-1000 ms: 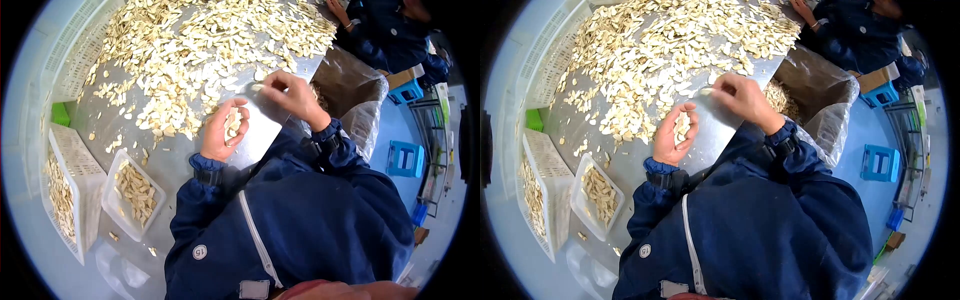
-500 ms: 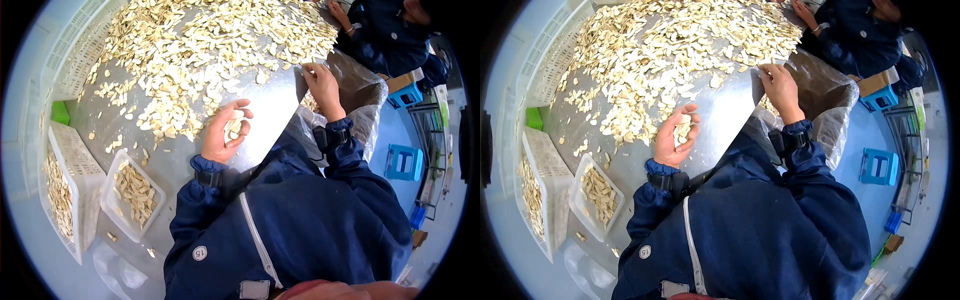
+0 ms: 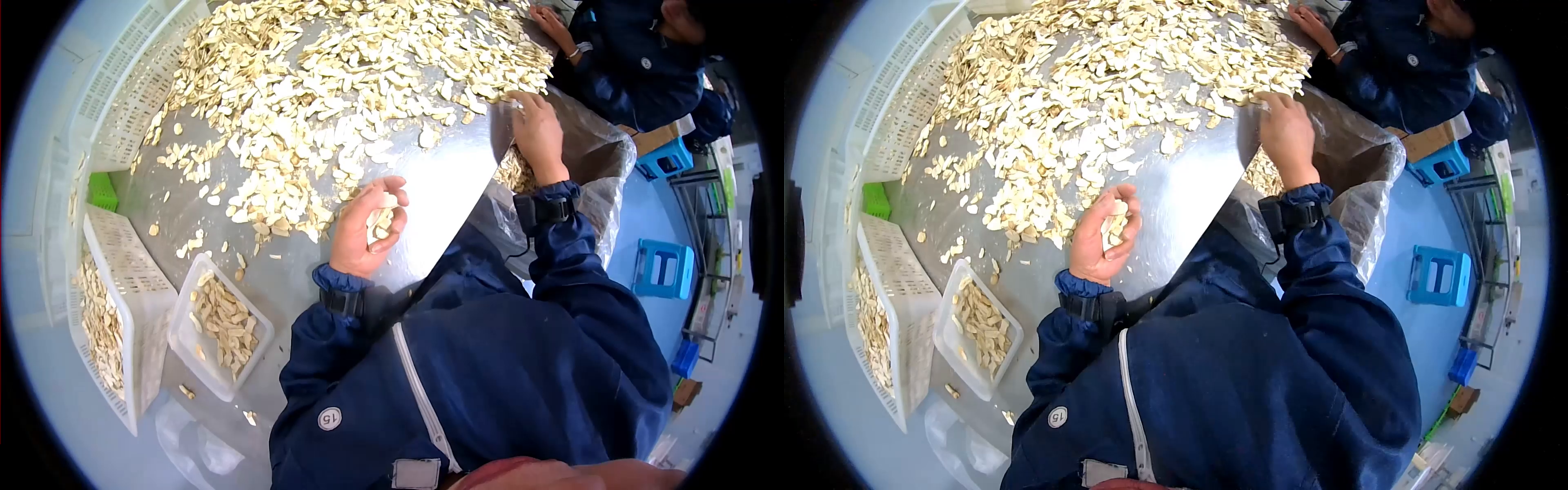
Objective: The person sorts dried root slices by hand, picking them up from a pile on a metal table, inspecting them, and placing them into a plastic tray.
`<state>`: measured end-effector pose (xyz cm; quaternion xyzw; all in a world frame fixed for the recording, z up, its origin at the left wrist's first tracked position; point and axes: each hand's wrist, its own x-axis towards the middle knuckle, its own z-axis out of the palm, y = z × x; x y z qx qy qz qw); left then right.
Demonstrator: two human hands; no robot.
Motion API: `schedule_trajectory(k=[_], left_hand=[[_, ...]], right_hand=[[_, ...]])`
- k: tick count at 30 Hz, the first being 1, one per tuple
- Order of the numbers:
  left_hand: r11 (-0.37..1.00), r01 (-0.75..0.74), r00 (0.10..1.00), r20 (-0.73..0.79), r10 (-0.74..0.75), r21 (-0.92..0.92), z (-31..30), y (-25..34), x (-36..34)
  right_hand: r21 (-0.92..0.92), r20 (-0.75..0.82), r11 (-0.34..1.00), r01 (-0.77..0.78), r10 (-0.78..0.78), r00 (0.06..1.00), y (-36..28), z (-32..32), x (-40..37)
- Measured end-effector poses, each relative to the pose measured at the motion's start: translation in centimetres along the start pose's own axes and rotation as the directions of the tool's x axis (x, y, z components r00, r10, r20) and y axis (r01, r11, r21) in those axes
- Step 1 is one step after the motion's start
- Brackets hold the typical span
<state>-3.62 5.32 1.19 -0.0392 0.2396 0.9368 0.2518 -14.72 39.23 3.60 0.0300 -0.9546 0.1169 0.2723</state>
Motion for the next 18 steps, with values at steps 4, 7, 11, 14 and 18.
schedule_trajectory(k=[4,7,11,14,18], left_hand=[[1.0,0.01,1.0,-0.025,-0.01,-0.006,1.0,0.3,-0.1],[1.0,0.017,1.0,-0.002,-0.017,-0.005,0.0,0.1,-0.3],[1.0,0.015,1.0,0.02,-0.015,-0.003,-0.4,0.1,-0.1],[1.0,0.016,1.0,0.004,-0.016,0.008,-0.2,0.2,-0.1],[1.0,0.022,1.0,-0.016,-0.022,0.013,0.1,0.1,-0.2]], right_hand=[[0.23,0.144,0.97,0.081,-0.116,0.983,-5.3,2.0,1.7],[0.173,0.117,0.968,0.182,-0.204,0.972,-8.3,3.9,2.6],[0.38,0.184,0.9,0.216,-0.303,0.935,-8.9,4.8,1.4],[0.495,0.139,0.855,0.156,-0.255,0.957,-7.7,3.3,0.3],[0.111,-0.03,0.989,0.095,-0.092,0.995,-3.7,2.4,2.1]])
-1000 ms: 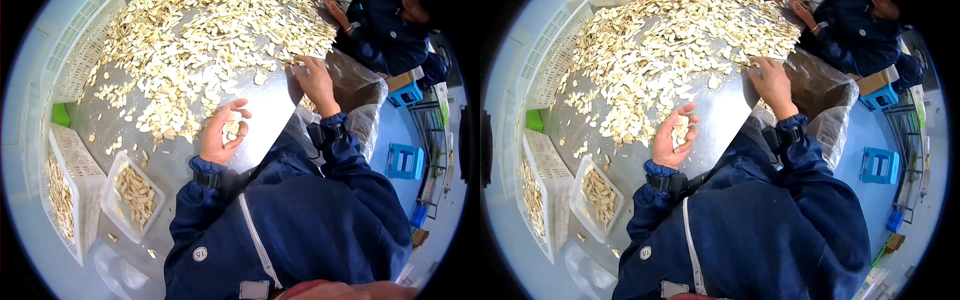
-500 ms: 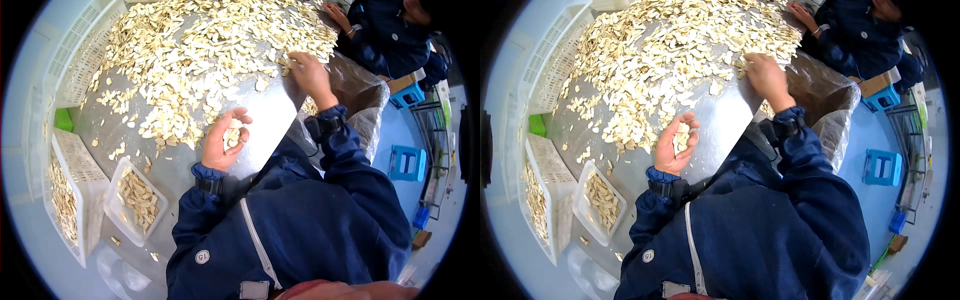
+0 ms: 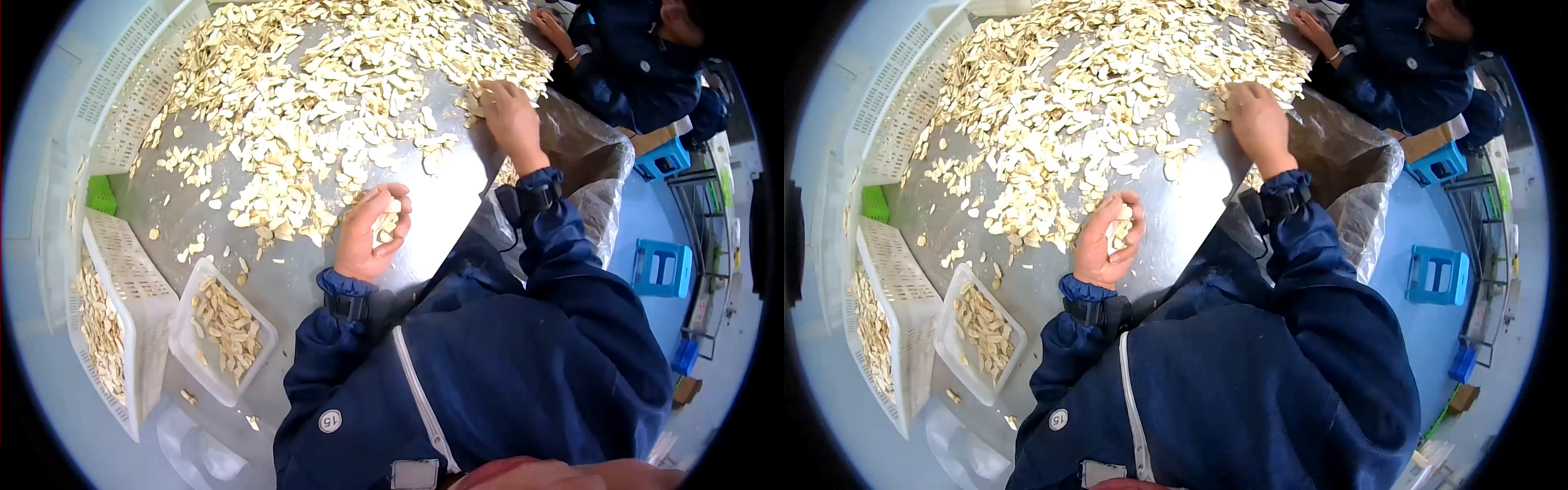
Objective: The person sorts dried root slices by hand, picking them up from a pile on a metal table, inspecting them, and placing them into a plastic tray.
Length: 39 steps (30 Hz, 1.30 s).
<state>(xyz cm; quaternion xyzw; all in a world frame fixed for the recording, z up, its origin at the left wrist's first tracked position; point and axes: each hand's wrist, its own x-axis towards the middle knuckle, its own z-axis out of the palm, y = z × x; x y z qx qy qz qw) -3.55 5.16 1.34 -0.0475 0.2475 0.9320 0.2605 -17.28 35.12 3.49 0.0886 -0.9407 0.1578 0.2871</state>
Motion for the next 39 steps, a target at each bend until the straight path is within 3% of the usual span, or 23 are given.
schedule_trajectory(k=[3,15,20,22,23,24,25,26,27,28,30,31,32,33,34,36,38,39], left_hand=[[1.0,-0.005,0.999,-0.038,0.006,0.014,0.6,0.2,-0.2],[0.999,-0.017,1.0,-0.002,0.017,0.032,0.7,0.2,-0.2],[0.998,-0.015,1.0,0.008,0.014,0.056,0.2,-0.1,0.0],[0.995,-0.031,0.999,-0.036,0.035,0.099,0.8,0.0,-0.6],[0.735,-0.329,0.944,0.221,0.245,0.593,0.7,0.4,-0.9],[0.188,-0.566,0.783,0.452,0.428,0.802,0.6,0.7,-1.1],[0.678,-0.354,0.935,0.245,0.256,0.644,0.2,0.6,-1.3],[0.427,-0.547,0.833,0.416,0.365,0.72,-0.1,0.5,-1.2],[0.831,-0.306,0.943,0.269,0.196,0.465,-0.1,0.2,-0.7],[0.999,-0.02,0.994,0.105,0.015,0.046,-0.1,-0.1,-0.3],[0.998,-0.041,0.998,0.04,0.039,0.056,-0.3,-1.1,0.4],[0.999,-0.017,0.999,0.035,0.015,0.051,-0.3,-0.8,0.4],[0.998,-0.058,0.998,0.037,0.058,-0.002,-0.8,-1.4,0.7],[0.915,-0.37,0.929,0.081,0.362,0.159,-1.3,-2.5,1.0],[0.895,-0.393,0.919,0.097,0.381,0.211,-1.0,-2.3,0.3],[0.844,-0.439,0.898,0.13,0.42,0.309,-0.6,-1.9,-1.0],[1.0,-0.013,0.998,0.069,0.012,0.018,-1.7,-1.1,0.3],[0.996,-0.014,0.999,0.042,0.011,0.086,-0.3,-0.3,-0.1]], right_hand=[[-0.069,0.131,0.997,-0.04,0.049,0.99,1.2,0.0,0.3],[0.027,0.098,0.987,-0.159,0.156,0.983,0.7,0.2,-0.2],[-0.141,0.168,0.987,-0.073,0.096,0.981,2.0,0.3,0.6],[0.024,0.077,0.998,-0.054,0.052,0.996,3.0,0.3,0.4],[0.063,0.12,0.992,-0.105,0.096,0.988,1.7,0.0,0.8],[0.107,0.22,0.982,-0.157,0.131,0.967,0.3,-0.5,1.5],[0.222,0.28,0.964,-0.147,0.081,0.957,-0.7,-0.2,1.6],[0.321,0.332,0.935,-0.151,0.039,0.942,-1.6,-0.1,1.8],[0.312,0.431,0.941,-0.132,-0.017,0.902,-5.1,-1.2,2.0],[0.292,0.52,0.949,-0.115,-0.057,0.852,-8.8,-2.2,1.8],[0.542,0.589,0.836,-0.083,-0.308,0.747,-13.0,-1.3,1.3],[0.571,0.636,0.811,-0.124,-0.342,0.692,-16.8,-2.4,0.8],[0.707,0.621,0.671,-0.225,-0.437,0.65,-20.0,-3.3,-0.2],[0.79,0.596,0.535,-0.301,-0.552,0.583,-23.3,-5.1,-0.6],[0.853,0.518,0.426,-0.302,-0.618,0.592,-25.3,-6.1,-1.2],[0.879,0.448,0.443,-0.176,-0.642,0.622,-26.6,-6.4,-0.6],[0.87,0.407,0.479,-0.114,-0.568,0.716,-24.6,-4.3,0.1],[0.834,0.452,0.526,-0.167,-0.478,0.753,-22.7,-3.3,0.4]])
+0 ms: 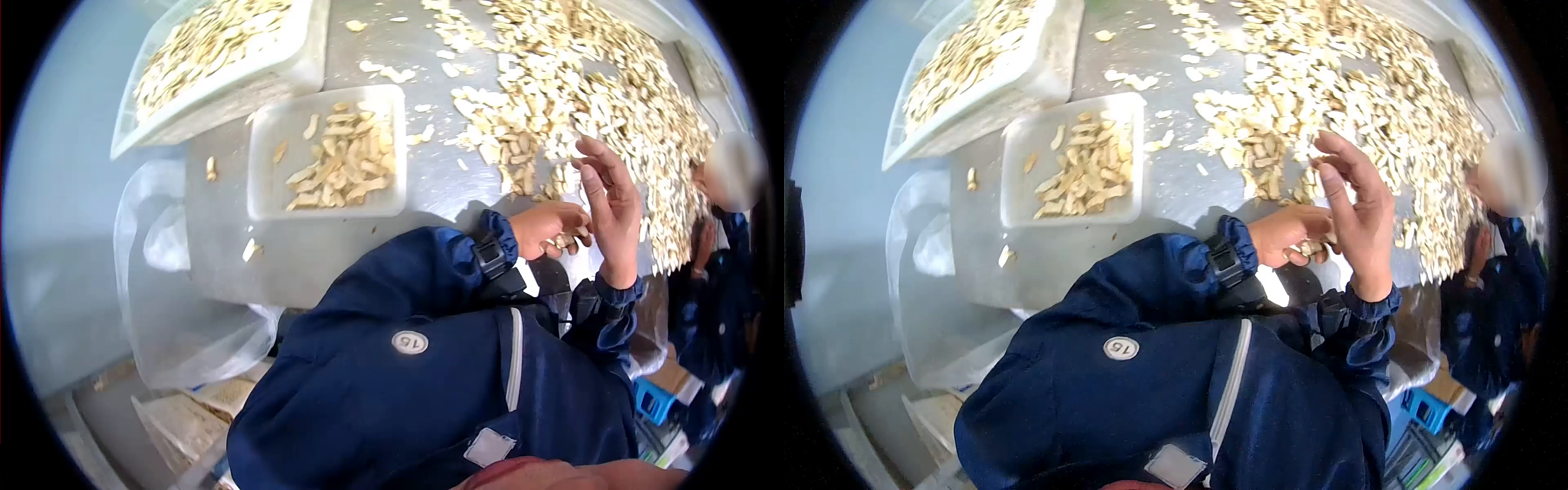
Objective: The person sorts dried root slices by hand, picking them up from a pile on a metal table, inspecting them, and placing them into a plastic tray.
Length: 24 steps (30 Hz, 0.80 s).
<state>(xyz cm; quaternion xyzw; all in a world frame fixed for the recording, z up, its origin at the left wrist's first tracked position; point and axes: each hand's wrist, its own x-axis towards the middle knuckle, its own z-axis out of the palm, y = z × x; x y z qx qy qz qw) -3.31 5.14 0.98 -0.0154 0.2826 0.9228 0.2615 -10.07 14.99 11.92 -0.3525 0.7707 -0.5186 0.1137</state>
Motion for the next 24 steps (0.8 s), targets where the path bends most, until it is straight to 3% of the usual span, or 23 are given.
schedule_trajectory(k=[2,3,5,6,9,11,13,14,15,17,19,22,24], left_hand=[[0.967,-0.222,0.975,0.021,0.222,0.123,-0.2,-1.5,1.2],[0.993,-0.067,0.998,0.012,0.069,-0.099,-0.4,-0.7,0.6],[0.993,-0.094,0.996,0.003,0.094,-0.077,0.2,-0.1,0.2],[0.99,-0.085,0.996,0.003,0.086,-0.109,0.1,-0.2,0.3],[0.983,-0.08,0.997,0.003,0.082,-0.164,0.0,-0.7,0.7],[0.986,-0.07,0.998,-0.013,0.069,-0.151,0.1,-0.4,0.5],[0.994,-0.039,0.998,-0.043,0.035,-0.099,0.6,0.3,0.2],[0.997,-0.074,0.995,-0.073,0.073,-0.011,0.9,0.2,0.2],[0.997,-0.071,0.995,-0.073,0.068,-0.034,1.0,0.1,0.2],[0.994,-0.066,0.995,-0.077,0.059,-0.083,1.0,0.2,0.2],[0.996,-0.053,0.996,-0.079,0.047,-0.071,1.0,0.2,0.1],[0.998,-0.047,0.994,-0.098,0.05,0.033,1.0,0.5,0.1],[0.987,-0.074,0.989,-0.118,0.092,0.144,1.4,0.5,0.1]], right_hand=[[-0.253,-0.15,0.964,-0.078,0.041,0.988,4.3,-3.0,-1.4],[-0.432,-0.203,0.895,-0.112,0.025,0.979,5.8,-4.5,-2.6],[-0.57,-0.229,0.801,-0.184,0.06,0.972,7.7,-5.9,-5.5],[-0.657,-0.176,0.749,-0.082,-0.048,0.983,8.6,-6.3,-6.9],[-0.775,-0.142,0.63,-0.048,-0.099,0.985,10.5,-8.2,-8.8],[-0.872,-0.284,0.451,-0.19,-0.152,0.947,12.3,-10.6,-8.2],[-0.866,-0.332,0.446,-0.225,-0.177,0.927,12.1,-11.9,-6.4],[-0.806,-0.341,0.557,-0.201,-0.159,0.927,12.4,-12.0,-5.3],[-0.731,-0.348,0.659,-0.174,-0.14,0.927,12.6,-11.7,-4.1],[-0.734,-0.292,0.672,-0.1,-0.18,0.939,11.8,-10.6,-1.5],[-0.799,-0.325,0.586,-0.133,-0.235,0.916,13.4,-10.0,-0.2],[-0.68,-0.194,0.724,-0.116,-0.025,0.981,13.0,-10.2,-0.6],[-0.577,-0.132,0.813,-0.076,-0.001,0.991,12.0,-10.2,-2.0]])
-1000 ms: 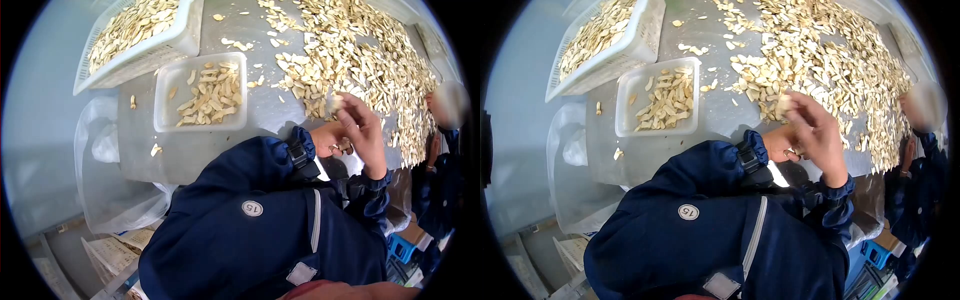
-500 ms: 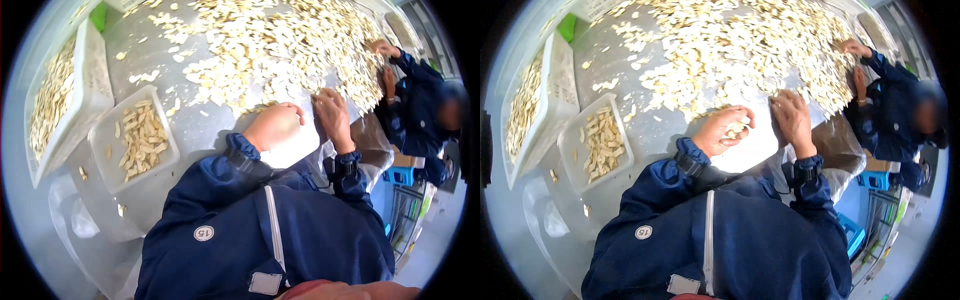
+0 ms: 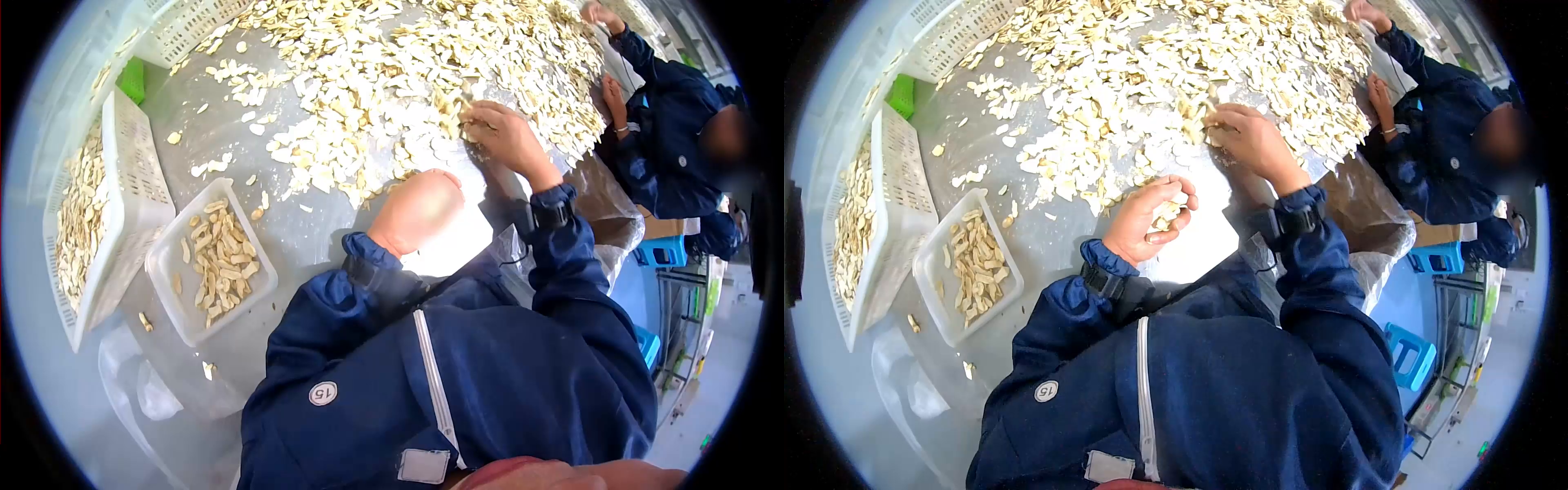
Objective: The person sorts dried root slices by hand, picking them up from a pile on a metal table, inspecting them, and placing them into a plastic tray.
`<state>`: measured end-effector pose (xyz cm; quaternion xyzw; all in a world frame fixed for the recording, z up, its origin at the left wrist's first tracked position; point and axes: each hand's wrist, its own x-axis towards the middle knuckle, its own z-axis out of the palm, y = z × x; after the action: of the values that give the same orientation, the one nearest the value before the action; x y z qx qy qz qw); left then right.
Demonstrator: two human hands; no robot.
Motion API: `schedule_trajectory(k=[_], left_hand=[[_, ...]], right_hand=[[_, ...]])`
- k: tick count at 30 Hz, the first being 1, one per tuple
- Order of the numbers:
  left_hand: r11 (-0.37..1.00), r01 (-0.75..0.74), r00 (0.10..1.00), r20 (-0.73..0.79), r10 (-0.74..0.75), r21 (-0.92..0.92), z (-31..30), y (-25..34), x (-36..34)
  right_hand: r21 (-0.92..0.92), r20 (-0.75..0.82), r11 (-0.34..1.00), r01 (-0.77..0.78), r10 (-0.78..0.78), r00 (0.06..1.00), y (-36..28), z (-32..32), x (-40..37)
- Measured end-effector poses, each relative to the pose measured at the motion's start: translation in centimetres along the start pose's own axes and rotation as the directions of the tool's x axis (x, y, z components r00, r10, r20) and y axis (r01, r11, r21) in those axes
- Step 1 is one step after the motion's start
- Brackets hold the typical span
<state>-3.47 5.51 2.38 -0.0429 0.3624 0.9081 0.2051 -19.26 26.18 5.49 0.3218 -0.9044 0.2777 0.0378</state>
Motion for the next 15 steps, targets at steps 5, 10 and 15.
schedule_trajectory(k=[5,10,15], left_hand=[[0.997,0.0,1.0,0.031,0.002,-0.077,0.2,-0.1,-0.1],[0.968,0.083,0.994,0.095,-0.062,-0.236,-0.8,-0.5,0.4],[0.969,0.079,0.994,0.094,-0.058,-0.234,-0.7,-0.3,0.2]], right_hand=[[-0.083,-0.168,0.957,-0.278,0.261,0.95,1.8,-2.2,-2.3],[-0.108,-0.184,0.989,-0.103,0.082,0.979,-1.8,-0.2,0.0],[-0.356,-0.199,0.934,0.021,-0.098,0.975,0.5,1.8,1.0]])
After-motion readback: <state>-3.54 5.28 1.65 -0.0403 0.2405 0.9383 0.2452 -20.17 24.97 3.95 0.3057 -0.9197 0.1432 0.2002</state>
